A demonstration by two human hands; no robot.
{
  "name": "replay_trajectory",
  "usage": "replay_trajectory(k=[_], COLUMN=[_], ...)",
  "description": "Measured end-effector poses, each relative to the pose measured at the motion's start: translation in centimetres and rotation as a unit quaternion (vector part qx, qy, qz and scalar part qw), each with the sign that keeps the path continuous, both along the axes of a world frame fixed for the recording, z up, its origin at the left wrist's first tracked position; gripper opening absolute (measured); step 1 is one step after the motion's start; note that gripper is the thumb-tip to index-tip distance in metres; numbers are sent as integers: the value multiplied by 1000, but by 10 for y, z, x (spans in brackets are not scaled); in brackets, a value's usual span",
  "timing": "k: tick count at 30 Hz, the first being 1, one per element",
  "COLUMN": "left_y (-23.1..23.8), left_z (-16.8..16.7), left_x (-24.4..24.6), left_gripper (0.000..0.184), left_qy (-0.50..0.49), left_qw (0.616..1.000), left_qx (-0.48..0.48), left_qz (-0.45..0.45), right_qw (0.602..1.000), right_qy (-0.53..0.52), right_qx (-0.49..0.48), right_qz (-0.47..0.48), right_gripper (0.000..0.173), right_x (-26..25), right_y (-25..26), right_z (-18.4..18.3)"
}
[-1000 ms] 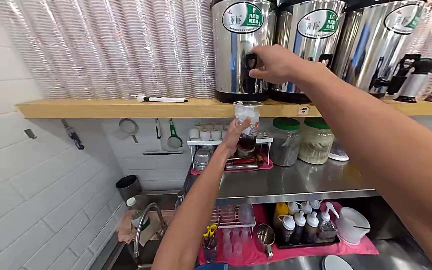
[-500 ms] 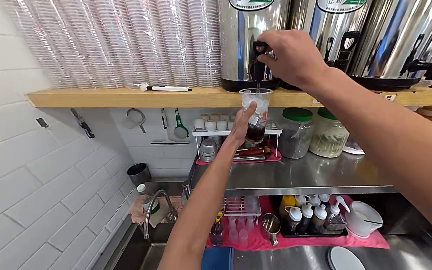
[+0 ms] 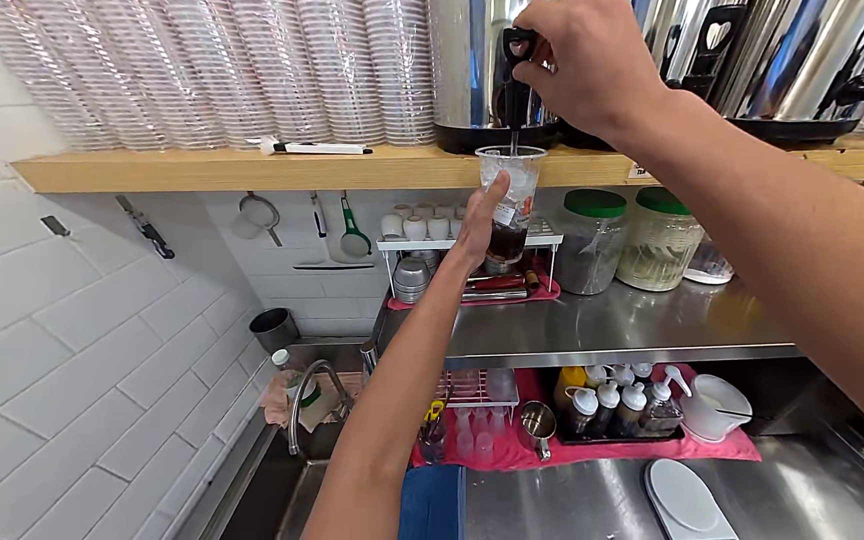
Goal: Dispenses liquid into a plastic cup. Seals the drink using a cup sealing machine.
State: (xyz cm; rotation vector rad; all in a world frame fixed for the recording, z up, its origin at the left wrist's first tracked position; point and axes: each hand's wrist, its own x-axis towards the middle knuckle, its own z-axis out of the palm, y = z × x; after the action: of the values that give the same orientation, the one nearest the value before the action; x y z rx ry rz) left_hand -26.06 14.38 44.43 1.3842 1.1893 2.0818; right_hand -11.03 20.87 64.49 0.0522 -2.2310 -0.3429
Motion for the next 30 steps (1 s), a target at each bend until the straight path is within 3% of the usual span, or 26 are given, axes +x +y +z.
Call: replay_trajectory(k=[30], left_y=[2], left_z=[-1], left_x=[0], left_gripper=[68], left_qy=[5], left_qw=[1000], left_qx=[18], left_qz=[22], right_qw=[1000], right_qy=[15], right_qx=[17], right_qz=[-12], right_gripper=[24], right_x=[1], right_y=[-3], right_z=[-1])
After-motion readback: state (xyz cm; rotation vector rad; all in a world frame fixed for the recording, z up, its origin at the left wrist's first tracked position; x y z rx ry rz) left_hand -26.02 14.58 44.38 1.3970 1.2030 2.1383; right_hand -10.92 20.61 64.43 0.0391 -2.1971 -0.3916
